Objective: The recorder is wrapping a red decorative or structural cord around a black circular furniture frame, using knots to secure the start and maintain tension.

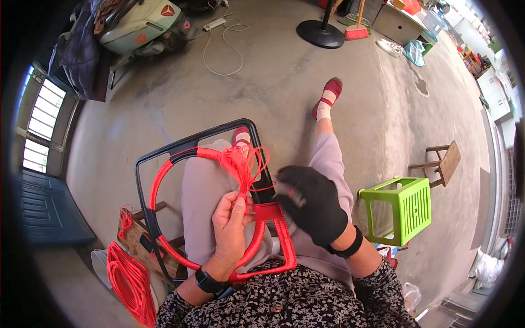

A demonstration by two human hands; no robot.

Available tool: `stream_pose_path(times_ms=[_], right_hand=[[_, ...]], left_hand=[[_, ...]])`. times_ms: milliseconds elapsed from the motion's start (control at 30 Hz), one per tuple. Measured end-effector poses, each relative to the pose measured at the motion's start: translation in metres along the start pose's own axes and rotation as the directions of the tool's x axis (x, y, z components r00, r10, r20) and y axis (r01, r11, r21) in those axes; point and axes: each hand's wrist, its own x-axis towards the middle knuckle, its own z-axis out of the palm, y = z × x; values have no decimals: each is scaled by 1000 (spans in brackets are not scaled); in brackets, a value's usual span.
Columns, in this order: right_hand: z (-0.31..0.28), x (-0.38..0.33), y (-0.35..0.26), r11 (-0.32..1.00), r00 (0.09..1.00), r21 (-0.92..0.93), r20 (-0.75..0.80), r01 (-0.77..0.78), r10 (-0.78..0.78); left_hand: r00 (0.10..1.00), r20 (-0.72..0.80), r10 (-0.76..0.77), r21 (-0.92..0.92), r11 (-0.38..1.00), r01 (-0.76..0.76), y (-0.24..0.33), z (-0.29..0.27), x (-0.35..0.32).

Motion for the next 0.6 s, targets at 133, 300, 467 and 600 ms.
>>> stream_pose_path(times_ms=[133,300,467,600], right_hand=[[22,-22,23,423,715,596,424,-682,555],[44,-31,25,210,541,500,797,-840,269],[17,-44,36,216,744,807,354,-549,567],[-25,-90,63,225,583,961,-90,-163,808]], left_hand=[[996,74,-46,-55,997,50,-4,5,2],[983,107,-146,-75,985,155,-13,1,4],[972,14,-236,-101,967,236,-12,-10,5],[979,13,-203,-163,966,203,4,3,0]])
